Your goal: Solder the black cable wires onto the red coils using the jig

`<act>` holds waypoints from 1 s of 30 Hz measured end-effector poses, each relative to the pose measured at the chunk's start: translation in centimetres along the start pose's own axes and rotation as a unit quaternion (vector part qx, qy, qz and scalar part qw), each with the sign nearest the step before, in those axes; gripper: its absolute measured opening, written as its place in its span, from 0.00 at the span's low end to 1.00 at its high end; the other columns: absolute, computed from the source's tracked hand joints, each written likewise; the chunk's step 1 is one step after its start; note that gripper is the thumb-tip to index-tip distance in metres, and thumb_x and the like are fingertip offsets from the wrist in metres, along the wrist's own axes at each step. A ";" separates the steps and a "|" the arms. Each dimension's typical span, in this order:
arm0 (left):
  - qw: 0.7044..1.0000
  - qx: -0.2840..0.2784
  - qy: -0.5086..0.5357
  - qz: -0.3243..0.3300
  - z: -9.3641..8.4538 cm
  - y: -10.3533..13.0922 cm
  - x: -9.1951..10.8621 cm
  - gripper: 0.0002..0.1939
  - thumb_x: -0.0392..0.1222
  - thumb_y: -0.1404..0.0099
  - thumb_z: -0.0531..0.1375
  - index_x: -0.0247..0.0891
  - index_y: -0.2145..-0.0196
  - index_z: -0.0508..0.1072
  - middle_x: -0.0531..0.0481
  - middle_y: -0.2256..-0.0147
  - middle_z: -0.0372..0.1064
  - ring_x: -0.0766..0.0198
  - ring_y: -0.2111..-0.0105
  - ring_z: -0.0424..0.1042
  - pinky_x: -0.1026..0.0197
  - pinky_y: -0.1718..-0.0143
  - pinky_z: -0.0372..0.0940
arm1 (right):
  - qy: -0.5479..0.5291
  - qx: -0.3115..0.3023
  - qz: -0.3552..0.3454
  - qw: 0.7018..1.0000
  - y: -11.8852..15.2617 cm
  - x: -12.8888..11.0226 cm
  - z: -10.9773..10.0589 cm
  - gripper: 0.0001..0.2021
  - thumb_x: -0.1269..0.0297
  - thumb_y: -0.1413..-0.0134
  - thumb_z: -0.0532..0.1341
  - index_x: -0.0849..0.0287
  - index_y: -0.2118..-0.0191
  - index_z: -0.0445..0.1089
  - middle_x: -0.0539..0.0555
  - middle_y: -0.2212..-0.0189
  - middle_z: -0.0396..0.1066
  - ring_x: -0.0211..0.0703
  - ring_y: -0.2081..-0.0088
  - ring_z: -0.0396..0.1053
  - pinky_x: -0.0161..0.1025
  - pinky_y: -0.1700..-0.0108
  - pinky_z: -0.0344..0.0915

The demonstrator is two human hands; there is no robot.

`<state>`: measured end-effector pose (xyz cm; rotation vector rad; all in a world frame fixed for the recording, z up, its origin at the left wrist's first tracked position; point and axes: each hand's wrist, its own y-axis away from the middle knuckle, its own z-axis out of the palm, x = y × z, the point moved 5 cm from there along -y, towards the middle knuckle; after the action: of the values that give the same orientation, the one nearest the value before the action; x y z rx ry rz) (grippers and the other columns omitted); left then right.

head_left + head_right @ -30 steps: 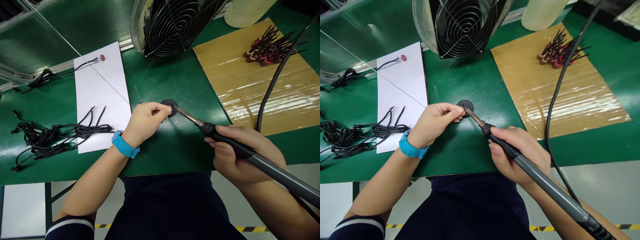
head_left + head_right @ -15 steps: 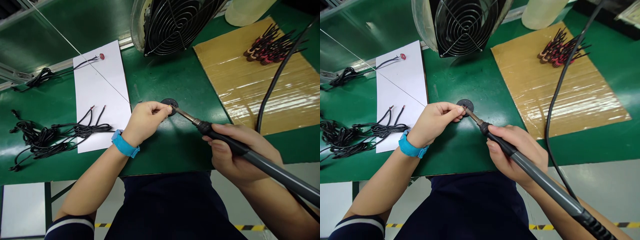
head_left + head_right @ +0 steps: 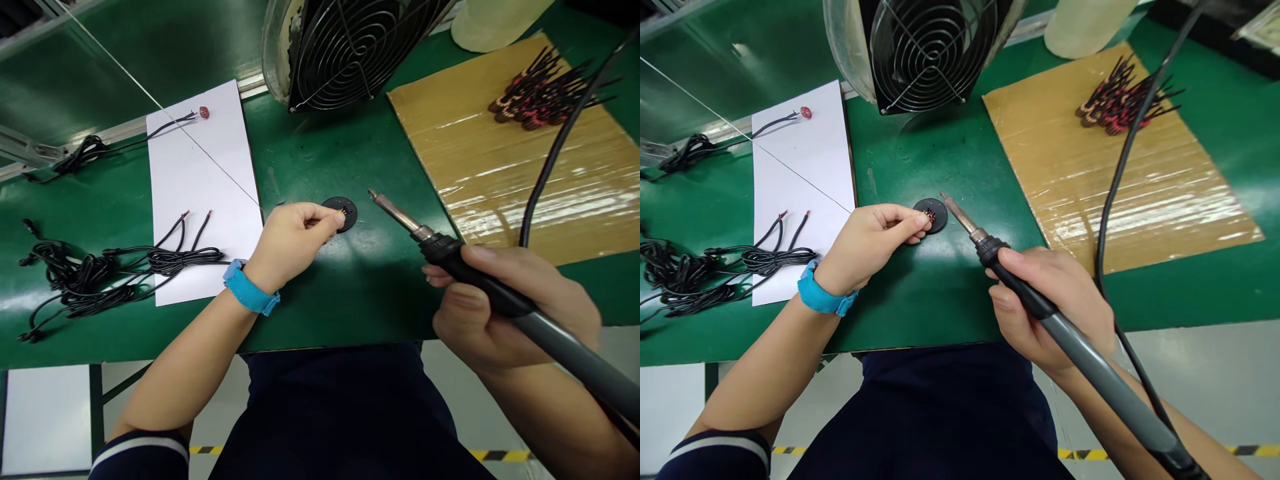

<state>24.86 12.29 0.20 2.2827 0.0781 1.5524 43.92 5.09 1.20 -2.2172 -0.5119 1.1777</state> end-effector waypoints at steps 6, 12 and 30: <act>1.000 0.013 -0.011 0.015 -0.1 0.3 0.1 0.11 0.43 0.40 0.57 0.34 0.70 0.76 0.49 0.73 0.72 0.67 0.73 0.69 0.64 0.69 0.65 | -0.005 -0.029 -0.035 0.999 -1.9 -0.9 1.2 0.28 0.74 0.51 0.61 0.47 0.44 0.61 0.48 0.69 0.73 0.38 0.70 0.71 0.37 0.68 0.69; 0.990 0.067 -0.082 0.097 -0.4 1.2 0.5 0.11 0.42 0.37 0.55 0.38 0.64 0.77 0.47 0.66 0.73 0.65 0.68 0.70 0.62 0.64 0.66 | 0.051 -0.135 -0.017 0.989 -4.0 -0.4 4.2 0.11 0.75 0.45 0.54 0.54 0.57 0.65 0.50 0.57 0.72 0.38 0.59 0.71 0.37 0.58 0.69; 0.984 0.077 -0.107 0.124 -0.6 1.7 0.9 0.08 0.43 0.31 0.44 0.40 0.69 0.54 0.50 0.70 0.67 0.65 0.68 0.69 0.62 0.68 0.60 | 0.100 -0.212 -0.004 0.972 -6.2 0.1 7.1 0.06 0.69 0.49 0.57 0.56 0.65 0.59 0.48 0.72 0.68 0.37 0.72 0.66 0.33 0.72 0.61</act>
<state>24.38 11.11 1.81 2.6530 -0.1546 1.4478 37.57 12.05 1.91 -2.6543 -0.7425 0.8848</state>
